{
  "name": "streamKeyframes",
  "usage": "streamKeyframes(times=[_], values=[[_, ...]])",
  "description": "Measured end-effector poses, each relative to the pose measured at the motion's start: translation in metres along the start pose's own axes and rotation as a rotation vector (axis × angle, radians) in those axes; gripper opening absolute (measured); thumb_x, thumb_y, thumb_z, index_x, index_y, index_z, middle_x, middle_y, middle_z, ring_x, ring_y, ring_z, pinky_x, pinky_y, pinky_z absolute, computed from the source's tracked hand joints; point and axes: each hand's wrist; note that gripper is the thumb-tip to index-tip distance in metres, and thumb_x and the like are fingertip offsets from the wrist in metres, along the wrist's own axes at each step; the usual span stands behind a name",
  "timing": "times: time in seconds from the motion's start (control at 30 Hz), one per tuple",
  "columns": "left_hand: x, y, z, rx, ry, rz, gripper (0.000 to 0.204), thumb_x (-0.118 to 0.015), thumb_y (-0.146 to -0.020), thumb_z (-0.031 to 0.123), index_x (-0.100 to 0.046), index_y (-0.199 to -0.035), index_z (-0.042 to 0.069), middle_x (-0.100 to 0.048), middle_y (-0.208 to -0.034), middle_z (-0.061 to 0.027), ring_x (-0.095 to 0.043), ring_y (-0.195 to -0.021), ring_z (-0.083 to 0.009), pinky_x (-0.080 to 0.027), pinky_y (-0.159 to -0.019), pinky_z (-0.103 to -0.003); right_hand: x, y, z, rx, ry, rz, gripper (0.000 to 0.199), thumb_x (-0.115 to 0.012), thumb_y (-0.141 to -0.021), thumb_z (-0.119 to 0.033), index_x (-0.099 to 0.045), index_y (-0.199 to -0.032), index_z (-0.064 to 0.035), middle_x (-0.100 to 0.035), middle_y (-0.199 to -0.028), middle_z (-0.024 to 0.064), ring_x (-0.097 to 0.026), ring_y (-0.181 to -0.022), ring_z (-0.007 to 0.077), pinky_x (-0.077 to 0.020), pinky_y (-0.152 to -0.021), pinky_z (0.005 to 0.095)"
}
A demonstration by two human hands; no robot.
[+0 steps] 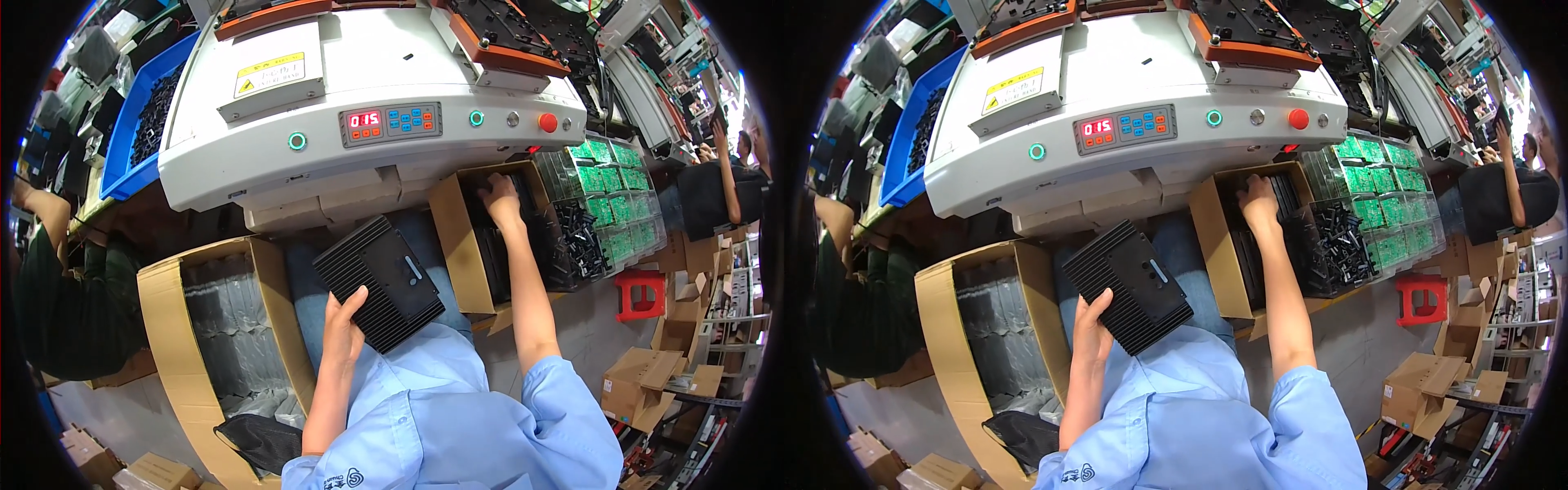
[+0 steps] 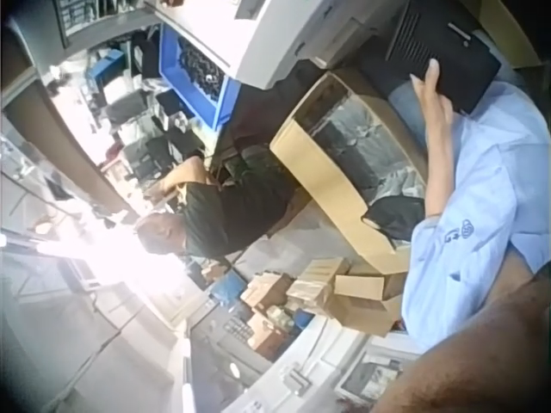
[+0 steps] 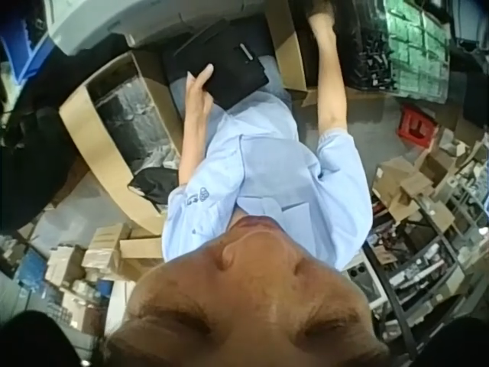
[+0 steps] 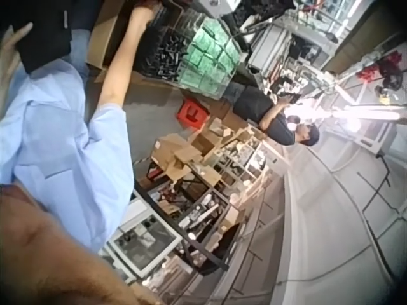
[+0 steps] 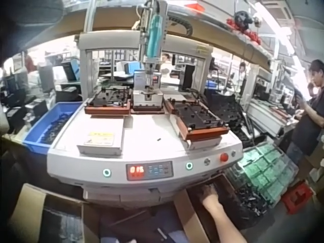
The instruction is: Manually placing black finned electronic components into plastic bags and then into a cardboard shipping box.
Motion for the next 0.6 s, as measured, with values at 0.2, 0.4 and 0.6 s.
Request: streamKeyframes(times=[0.2, 0.4, 0.6], values=[[0.002, -0.003, 0.003, 0.045, 0.026, -0.007, 0.035, -0.058, -0.086, 0.007, -0.047, -0.119, 0.001, -0.058, -0.11, -0.0112, -0.06, -0.098, -0.0199, -0.052, -0.085, -0.032, 0.078, 0.043, -0.053, 0.002, -0.356, 0.368, 0.02, -0.062, -0.082, -0.007, -0.058, -0.1, 0.0012, -0.062, -0.08, 0.0199, -0.063, -0.074, 0.0276, -0.0482, -0.068, 0.0344], [-0.006, -0.002, 0.006, 0.016, 0.033, 0.024, 0.036, -0.058, -0.086, 0.007, -0.046, -0.119, 0.001, -0.059, -0.109, -0.0112, -0.061, -0.097, -0.0201, -0.053, -0.084, -0.033, 0.132, 0.106, -0.109, 0.114, -0.582, 0.293, 0.025, -0.061, -0.086, -0.01, -0.058, -0.108, 0.0023, -0.064, -0.086, 0.0064, -0.056, -0.073, 0.0095, -0.0461, -0.065, 0.0247], [-0.027, 0.003, 0.002, 0.015, -0.028, -0.051, 0.036, -0.059, -0.088, 0.009, -0.045, -0.12, 0.003, -0.058, -0.111, -0.0075, -0.057, -0.1, -0.0152, -0.047, -0.088, -0.03, 0.106, 0.138, -0.156, 0.483, -0.339, 0.293, 0.034, -0.06, -0.078, -0.001, -0.059, -0.112, -0.0013, -0.061, -0.082, 0.0131, -0.056, -0.069, 0.0272, -0.0473, -0.065, 0.0342]])
Point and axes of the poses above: each hand's wrist, its own y-axis away from the middle knuckle, its own x-axis out of the back of the hand, z = x × y
